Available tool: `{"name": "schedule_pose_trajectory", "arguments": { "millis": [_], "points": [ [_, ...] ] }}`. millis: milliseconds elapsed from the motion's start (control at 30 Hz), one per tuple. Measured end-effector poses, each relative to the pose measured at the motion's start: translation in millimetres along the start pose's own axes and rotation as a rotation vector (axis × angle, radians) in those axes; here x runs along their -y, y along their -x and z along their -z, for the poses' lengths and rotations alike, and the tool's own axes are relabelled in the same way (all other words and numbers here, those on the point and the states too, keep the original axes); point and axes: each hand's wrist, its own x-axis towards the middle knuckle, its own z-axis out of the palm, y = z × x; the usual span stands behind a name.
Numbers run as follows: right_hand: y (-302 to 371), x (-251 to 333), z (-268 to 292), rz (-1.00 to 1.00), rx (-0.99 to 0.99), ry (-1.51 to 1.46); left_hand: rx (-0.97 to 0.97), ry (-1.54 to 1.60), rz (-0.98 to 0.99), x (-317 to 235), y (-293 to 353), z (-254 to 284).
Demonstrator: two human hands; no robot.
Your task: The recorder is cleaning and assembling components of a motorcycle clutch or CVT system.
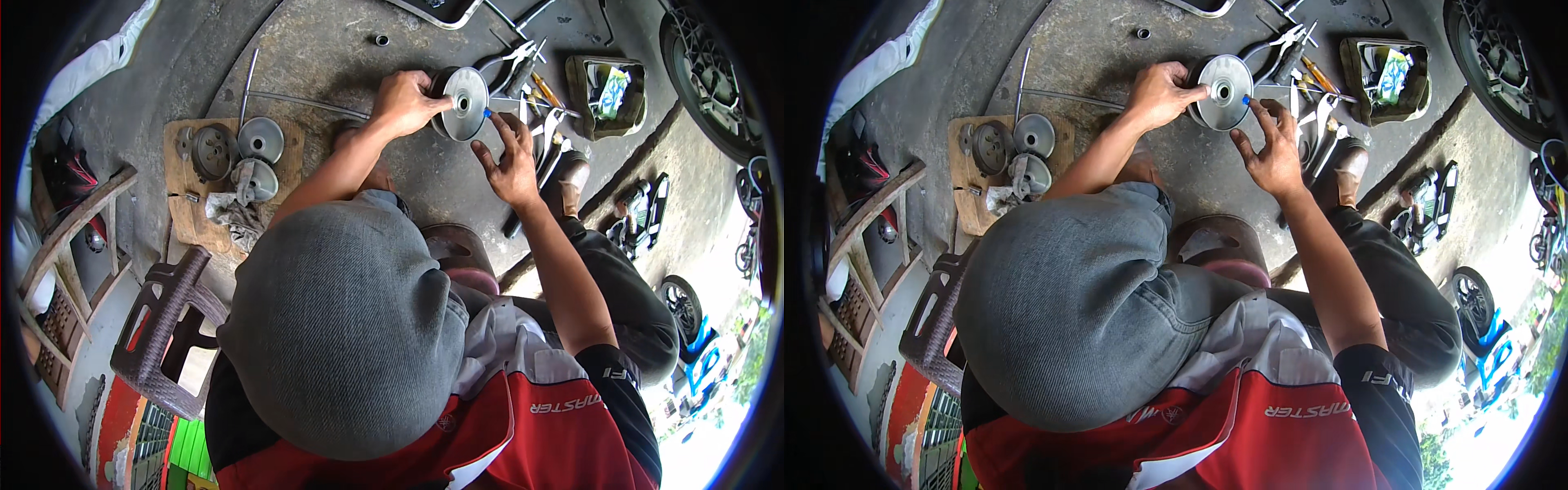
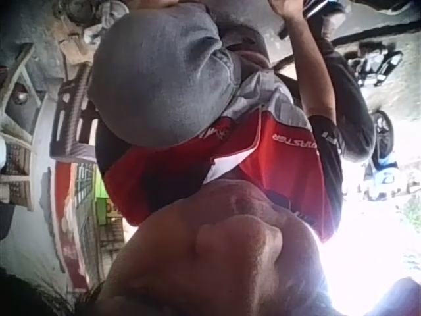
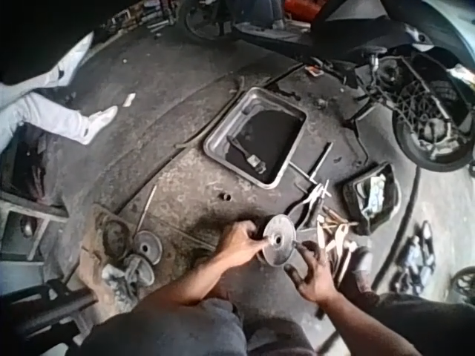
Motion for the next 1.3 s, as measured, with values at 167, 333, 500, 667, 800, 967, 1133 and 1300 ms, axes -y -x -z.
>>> {"name": "schedule_pose_trajectory", "arguments": {
  "millis": [167, 333, 500, 667, 800, 967, 1133, 1300],
  "points": [
    [-3, 10, 4, 0.046, 0.007, 0.128, 0.004, 0.067, 0.074, -27, 15, 33],
    [-13, 42, -1, 0.191, 0.000, 0.185, -0.045, 0.124, 0.061, -41, 39, 69],
    [-20, 74, -9, 0.199, -0.075, 0.142, -0.154, 0.309, 0.045, -56, 56, 91],
    [-28, 87, -7, 0.218, -0.115, 0.218, -0.170, 0.507, 0.080, -69, 63, 100],
    [-30, 93, -1, 0.253, -0.134, 0.300, -0.178, 0.551, 0.073, -71, 65, 101],
    [-27, 101, 3, 0.239, -0.103, 0.319, -0.206, 0.518, 0.030, -68, 66, 99],
    [-25, 102, -6, 0.076, 0.005, -0.236, -0.204, 0.525, 0.082, -67, 68, 101],
    [-32, 93, -2, -0.006, -0.094, -0.822, -0.221, 0.592, 0.110, -65, 70, 106]
  ]
}}
